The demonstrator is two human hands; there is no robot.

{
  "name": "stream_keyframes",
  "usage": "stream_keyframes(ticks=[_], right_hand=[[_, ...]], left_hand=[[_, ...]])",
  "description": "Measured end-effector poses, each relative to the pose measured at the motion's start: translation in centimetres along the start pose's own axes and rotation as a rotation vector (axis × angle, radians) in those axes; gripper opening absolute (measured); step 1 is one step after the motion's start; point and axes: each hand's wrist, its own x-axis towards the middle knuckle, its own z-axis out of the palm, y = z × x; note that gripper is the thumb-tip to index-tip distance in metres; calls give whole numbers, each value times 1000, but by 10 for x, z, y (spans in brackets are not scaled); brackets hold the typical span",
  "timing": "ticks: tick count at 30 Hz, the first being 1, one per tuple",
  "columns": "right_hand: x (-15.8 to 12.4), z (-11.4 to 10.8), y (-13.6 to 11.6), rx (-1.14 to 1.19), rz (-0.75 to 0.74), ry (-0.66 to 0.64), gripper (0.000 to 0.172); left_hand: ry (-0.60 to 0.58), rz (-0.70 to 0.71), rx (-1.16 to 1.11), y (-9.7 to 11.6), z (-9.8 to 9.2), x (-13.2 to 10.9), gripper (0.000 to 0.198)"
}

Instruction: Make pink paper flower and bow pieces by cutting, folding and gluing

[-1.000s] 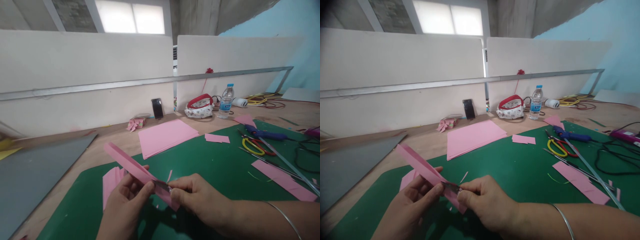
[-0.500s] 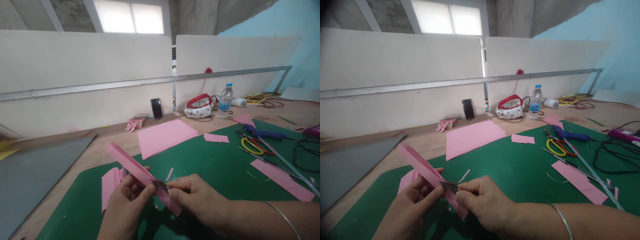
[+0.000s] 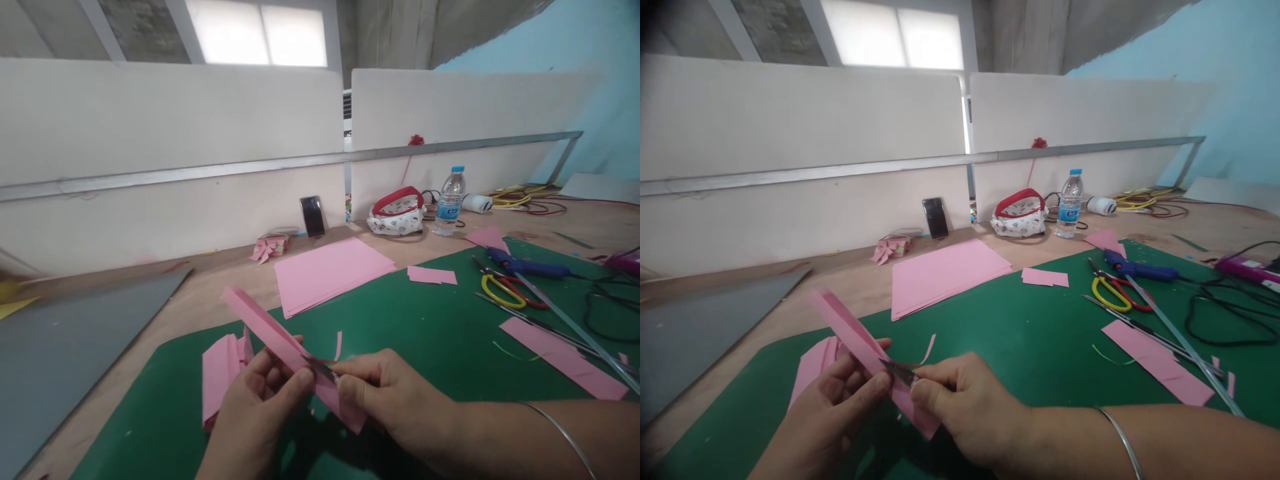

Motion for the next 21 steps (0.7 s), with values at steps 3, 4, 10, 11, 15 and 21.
stream_keyframes(ticks=[3,4,10,11,15,21], right_hand=[[0,-1,4,7,-3,-7,27],[0,-2,5,8,-5,-11,29],[0,-5,5,-24,26,-22,27],[0,-5,4,-43,26,-14,26],[-2,-5,4,-59,32,-17,29],[1,-5,8,-33,-6,-32,34]], left_hand=[[-11,-20,-14,1,-1,0,43],[-29,-19,-6,2,-3,0,40],[-84,44,159,10,-17,7,25],[-74,46,171,12,-18,8,24],[-60,37,181,14,-17,6,19],[-25,14,171,10,-16,5,19]])
